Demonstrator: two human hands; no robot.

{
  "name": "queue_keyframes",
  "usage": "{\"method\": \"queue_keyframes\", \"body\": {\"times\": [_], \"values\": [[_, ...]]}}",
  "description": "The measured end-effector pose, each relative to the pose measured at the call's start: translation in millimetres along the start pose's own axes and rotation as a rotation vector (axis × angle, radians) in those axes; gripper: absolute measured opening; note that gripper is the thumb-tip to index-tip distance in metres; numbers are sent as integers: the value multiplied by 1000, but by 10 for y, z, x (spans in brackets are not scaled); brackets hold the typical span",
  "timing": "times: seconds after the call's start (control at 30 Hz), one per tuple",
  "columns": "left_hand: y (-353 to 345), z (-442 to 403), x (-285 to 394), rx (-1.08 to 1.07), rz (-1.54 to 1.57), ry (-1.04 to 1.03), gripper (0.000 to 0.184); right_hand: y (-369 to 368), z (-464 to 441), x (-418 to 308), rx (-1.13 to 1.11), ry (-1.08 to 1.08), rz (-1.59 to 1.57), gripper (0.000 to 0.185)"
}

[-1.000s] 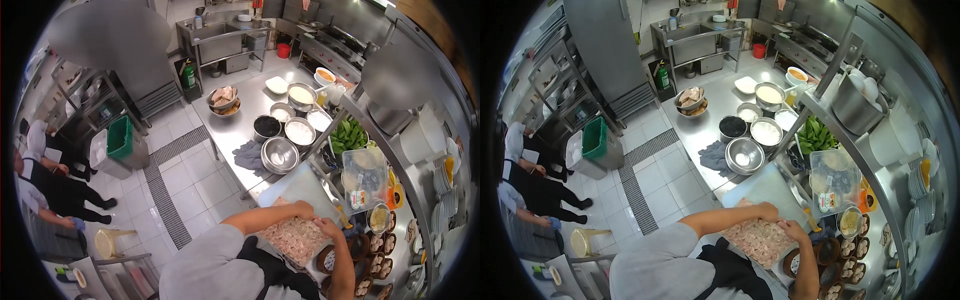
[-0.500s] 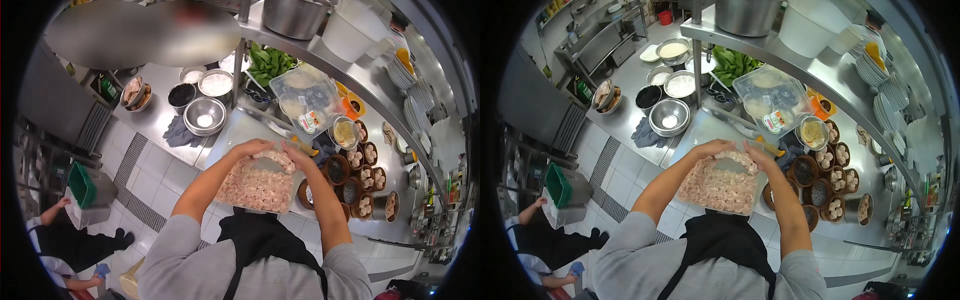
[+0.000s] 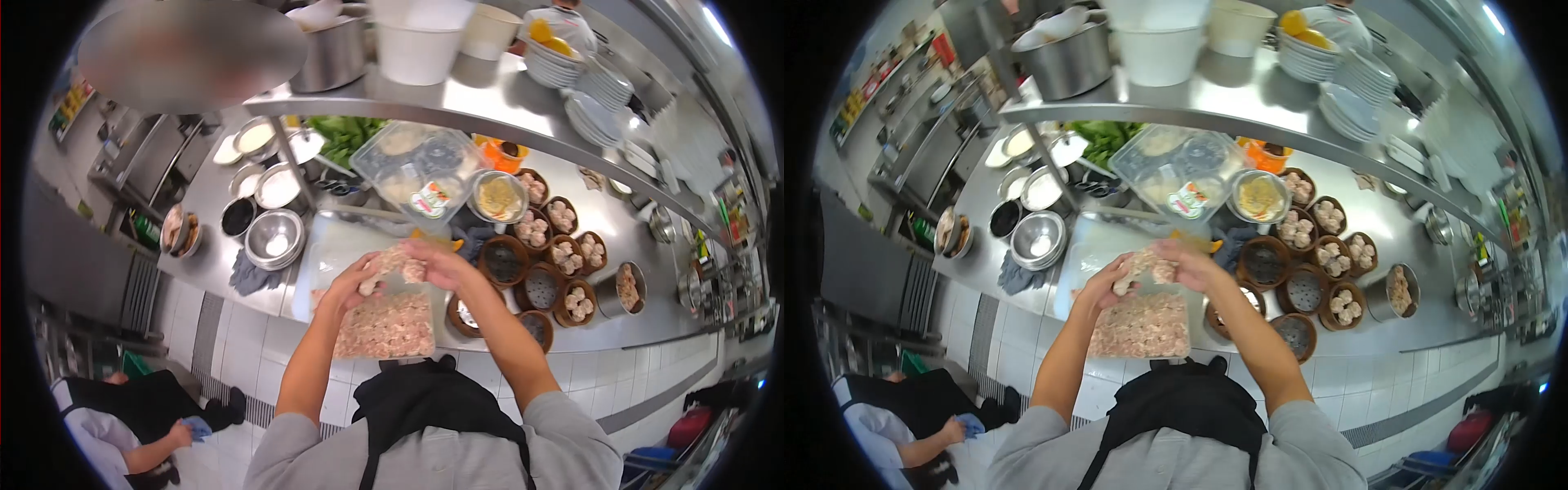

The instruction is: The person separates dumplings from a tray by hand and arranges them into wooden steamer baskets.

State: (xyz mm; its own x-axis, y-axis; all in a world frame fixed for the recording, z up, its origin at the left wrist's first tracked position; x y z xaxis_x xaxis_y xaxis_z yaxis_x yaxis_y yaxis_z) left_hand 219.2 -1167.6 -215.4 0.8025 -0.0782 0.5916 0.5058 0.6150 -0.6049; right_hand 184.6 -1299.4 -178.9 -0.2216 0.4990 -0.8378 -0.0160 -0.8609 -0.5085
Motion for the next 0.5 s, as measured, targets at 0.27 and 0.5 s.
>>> {"method": "queue_keyframes", "body": {"times": [0.27, 0.5], "values": [[-430, -371, -473, -253, 312, -64, 51, -37, 772, -537, 23, 286, -74, 48], [-652, -358, -650, -247, 350, -100, 47, 1606, 1372, -402, 514, 278, -276, 43]]}}
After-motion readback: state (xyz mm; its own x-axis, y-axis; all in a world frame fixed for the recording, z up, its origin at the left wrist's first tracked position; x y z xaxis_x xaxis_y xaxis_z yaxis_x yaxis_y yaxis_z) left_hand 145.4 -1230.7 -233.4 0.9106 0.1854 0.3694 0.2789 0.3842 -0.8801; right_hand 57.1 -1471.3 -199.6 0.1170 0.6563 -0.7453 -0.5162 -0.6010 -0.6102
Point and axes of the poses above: each hand's wrist, its own z-axis away from the middle knuckle, its own y-axis out of the back of the hand, x = y × z, the point moved 10 cm from there along -z, towards the middle knuckle, and after that the axes turned 15 degrees about y, right-handed, at the moved point
